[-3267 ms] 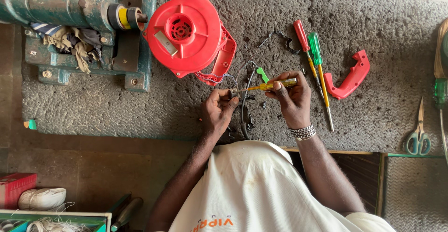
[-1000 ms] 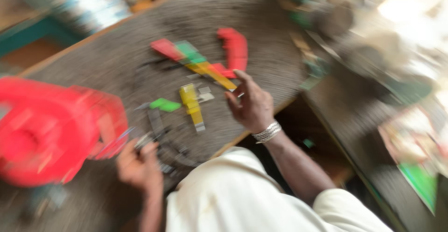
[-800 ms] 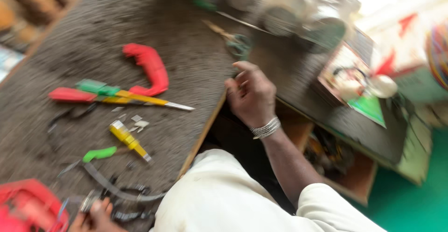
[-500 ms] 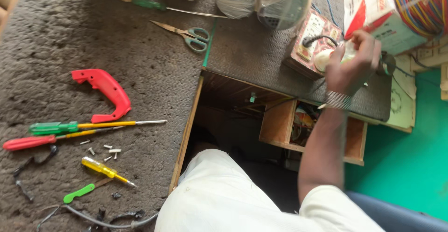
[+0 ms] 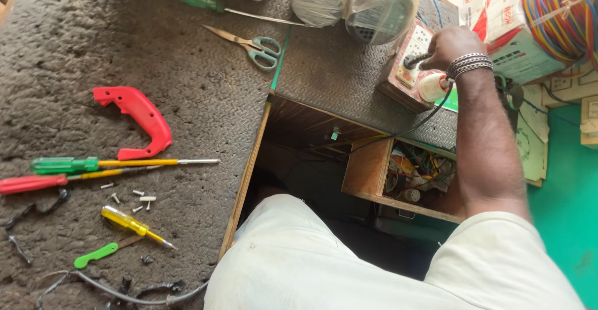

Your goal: The person repairs a red leaf blower by hand, using a yellow screwdriver to adjust internal components and wires. They then use a green screwdriver to tighten screws on the red housing and reassemble the device on a workbench.

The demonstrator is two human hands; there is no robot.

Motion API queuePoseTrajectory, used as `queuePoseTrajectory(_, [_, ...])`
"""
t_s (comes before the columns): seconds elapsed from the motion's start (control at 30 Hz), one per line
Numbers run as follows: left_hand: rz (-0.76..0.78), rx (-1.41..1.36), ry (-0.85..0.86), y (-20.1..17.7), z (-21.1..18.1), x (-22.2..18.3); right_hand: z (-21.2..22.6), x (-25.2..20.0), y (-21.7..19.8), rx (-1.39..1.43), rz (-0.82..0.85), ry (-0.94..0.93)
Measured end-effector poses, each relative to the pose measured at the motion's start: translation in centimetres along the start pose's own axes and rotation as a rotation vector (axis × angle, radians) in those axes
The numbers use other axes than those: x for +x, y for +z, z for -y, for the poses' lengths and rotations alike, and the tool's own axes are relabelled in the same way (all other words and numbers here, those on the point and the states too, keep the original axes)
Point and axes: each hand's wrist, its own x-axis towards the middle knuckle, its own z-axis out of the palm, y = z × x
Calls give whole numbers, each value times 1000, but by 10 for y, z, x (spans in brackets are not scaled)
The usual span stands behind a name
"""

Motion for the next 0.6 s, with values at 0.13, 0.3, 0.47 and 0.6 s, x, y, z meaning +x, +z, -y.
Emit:
queuePoseTrajectory(0.13, [-19, -20, -4, -2, 3, -1, -6, 9, 2, -69, -18, -36])
queuePoseTrajectory(0.3, [-34, -39, -2, 1, 0, -3, -34, -4, -30, 188, -217, -51])
queuePoseTrajectory(0.47, [-49, -68, 3, 10, 15, -20, -32, -60, -89, 939, -107, -304])
queuePoseTrajectory(0.6, [-19, -131, 19, -8, 29, -40, 16, -114, -116, 1382, 106, -663])
